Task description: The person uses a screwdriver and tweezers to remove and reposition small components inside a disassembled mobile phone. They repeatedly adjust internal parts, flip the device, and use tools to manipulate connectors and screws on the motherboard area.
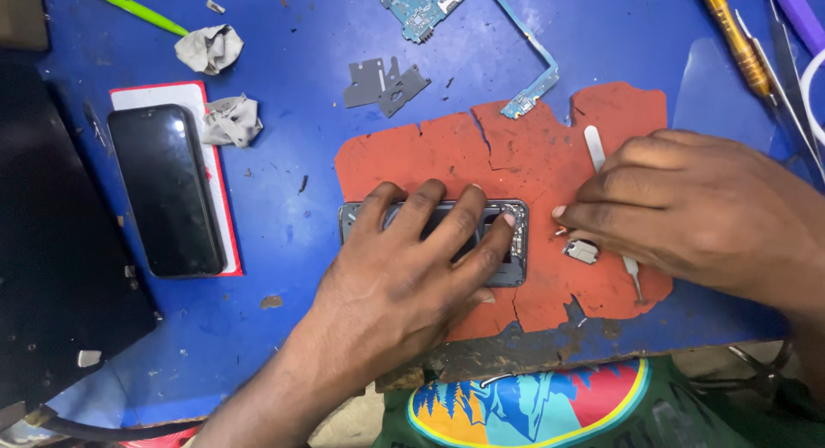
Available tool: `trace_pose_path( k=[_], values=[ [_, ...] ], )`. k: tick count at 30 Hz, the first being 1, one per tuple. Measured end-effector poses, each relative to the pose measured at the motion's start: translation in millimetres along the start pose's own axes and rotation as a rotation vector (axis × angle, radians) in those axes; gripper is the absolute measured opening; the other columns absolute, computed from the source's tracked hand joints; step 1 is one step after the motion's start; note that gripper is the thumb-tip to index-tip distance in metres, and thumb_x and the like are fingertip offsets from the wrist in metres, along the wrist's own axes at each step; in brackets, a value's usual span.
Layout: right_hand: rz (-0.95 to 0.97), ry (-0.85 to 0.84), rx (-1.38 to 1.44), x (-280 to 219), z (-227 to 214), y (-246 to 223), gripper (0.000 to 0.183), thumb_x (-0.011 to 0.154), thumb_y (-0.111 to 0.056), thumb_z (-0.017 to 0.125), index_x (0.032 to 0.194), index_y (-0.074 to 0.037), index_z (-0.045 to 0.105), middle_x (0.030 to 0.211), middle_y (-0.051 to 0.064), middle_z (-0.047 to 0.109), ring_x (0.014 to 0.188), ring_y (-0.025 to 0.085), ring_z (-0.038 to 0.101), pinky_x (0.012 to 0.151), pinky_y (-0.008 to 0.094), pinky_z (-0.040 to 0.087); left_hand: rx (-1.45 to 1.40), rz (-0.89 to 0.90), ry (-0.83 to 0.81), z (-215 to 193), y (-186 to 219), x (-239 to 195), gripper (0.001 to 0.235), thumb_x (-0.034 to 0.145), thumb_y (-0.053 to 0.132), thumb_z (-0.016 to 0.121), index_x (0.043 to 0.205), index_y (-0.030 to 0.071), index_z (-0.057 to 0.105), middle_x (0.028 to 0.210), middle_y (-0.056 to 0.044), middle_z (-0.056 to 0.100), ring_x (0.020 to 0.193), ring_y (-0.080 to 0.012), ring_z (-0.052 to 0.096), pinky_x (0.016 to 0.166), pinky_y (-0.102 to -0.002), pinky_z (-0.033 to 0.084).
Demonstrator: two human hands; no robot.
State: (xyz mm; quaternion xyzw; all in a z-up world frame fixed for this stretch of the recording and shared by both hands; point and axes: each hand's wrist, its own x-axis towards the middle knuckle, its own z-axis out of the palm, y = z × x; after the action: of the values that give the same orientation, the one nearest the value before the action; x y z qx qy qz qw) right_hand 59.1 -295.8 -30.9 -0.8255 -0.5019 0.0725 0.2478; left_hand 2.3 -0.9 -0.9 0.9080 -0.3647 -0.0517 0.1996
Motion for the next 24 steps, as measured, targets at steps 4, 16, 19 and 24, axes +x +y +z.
trace_pose_path(
  k=[4,16,19,24],
  values=[
    [-0.033,-0.077,-0.025,-6.8,-0.8,7.7,0.037,0.084,-0.028,0.071,0.116,-0.01,0.073,0.108,0.0,0.071,0.103,0.023,0.067,0.08,0.04,0.052,0.037,-0.008,0.007,2.9,0.5,-1.0,0.053,0.087,0.033,0.074,0.134,0.01,0.064,0.136,-0.014,0.058,0.122,-0.036,0.055,0.1,-0.056,0.045],
    [0.085,0.013,-0.229,10.8,-15.6,1.6,0.032,0.075,-0.016,0.075,0.106,-0.008,0.074,0.108,0.003,0.074,0.101,0.025,0.069,0.082,0.039,0.056,0.022,0.035,0.066,6.1,-4.1,-5.5,0.065,0.08,0.041,0.079,0.135,0.009,0.064,0.133,-0.014,0.056,0.12,-0.0353,0.054,0.099,-0.054,0.043],
    [0.232,0.131,-0.264,12.6,-19.6,-9.1,0.023,0.079,-0.011,0.081,0.101,-0.006,0.077,0.1,0.006,0.074,0.093,0.026,0.07,0.077,0.039,0.056,0.031,0.039,0.086,10.7,-2.6,-5.2,0.07,0.08,0.041,0.08,0.138,0.007,0.06,0.132,-0.016,0.055,0.119,-0.0355,0.053,0.101,-0.052,0.045],
    [0.275,0.29,0.083,14.8,-16.0,-28.3,0.029,0.082,-0.008,0.08,0.11,-0.001,0.077,0.091,0.007,0.074,0.083,0.021,0.073,0.072,0.033,0.057,-0.045,-0.014,0.127,10.8,-4.5,-6.9,0.087,0.073,0.037,0.085,0.144,0.0,0.051,0.129,-0.019,0.055,0.115,-0.0364,0.055,0.099,-0.05,0.048]
  ],
)
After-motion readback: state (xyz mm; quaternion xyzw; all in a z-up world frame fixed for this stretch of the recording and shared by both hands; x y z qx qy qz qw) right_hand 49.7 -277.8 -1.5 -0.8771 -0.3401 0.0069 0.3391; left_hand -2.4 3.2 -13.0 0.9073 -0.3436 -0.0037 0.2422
